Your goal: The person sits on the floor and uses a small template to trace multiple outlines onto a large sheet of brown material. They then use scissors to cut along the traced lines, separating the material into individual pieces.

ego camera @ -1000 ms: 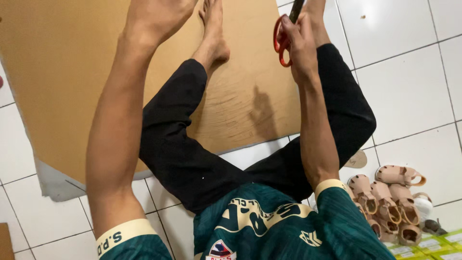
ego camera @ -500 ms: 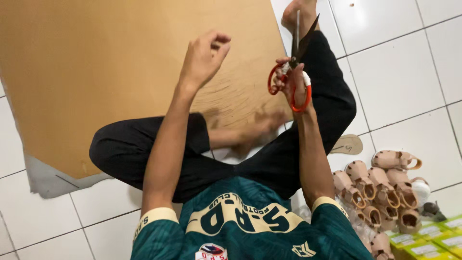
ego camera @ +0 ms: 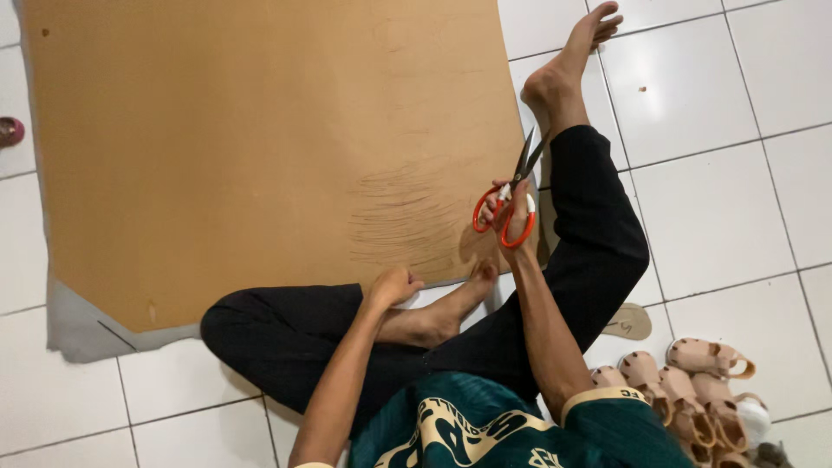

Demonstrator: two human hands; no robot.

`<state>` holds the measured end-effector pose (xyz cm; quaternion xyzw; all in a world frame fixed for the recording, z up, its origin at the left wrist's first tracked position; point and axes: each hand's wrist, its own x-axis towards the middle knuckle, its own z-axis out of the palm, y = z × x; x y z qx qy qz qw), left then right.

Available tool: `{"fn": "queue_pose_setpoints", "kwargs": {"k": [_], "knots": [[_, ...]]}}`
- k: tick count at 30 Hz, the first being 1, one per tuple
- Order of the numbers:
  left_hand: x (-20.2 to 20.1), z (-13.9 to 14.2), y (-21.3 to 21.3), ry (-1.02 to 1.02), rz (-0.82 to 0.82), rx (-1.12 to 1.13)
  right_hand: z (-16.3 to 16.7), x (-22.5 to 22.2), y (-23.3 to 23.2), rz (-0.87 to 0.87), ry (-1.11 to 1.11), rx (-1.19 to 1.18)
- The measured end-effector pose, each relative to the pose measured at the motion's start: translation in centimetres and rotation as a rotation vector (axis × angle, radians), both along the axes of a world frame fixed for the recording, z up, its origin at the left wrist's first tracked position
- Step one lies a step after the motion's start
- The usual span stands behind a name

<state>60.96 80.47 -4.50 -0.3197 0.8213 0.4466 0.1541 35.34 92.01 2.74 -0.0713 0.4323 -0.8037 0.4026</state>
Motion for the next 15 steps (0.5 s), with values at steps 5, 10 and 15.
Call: {"fn": "queue_pose_setpoints", "kwargs": {"k": [5, 10, 15], "knots": [[1.6, 0.7, 0.1, 0.220, 0.034, -0.105, -2.5, 6.9, 1.4, 0.088, 0.017, 0.133], [2.3, 3.4, 0.5, 0.313, 0.071, -0.232, -4.7, 14.5, 1.3, 0.046, 0.232, 0.401], [2.1, 3.4, 1.6, 0.258, 0.062, -0.182, -4.4, 18.0, 1.2, 0.158, 0.386, 0.608]]}}
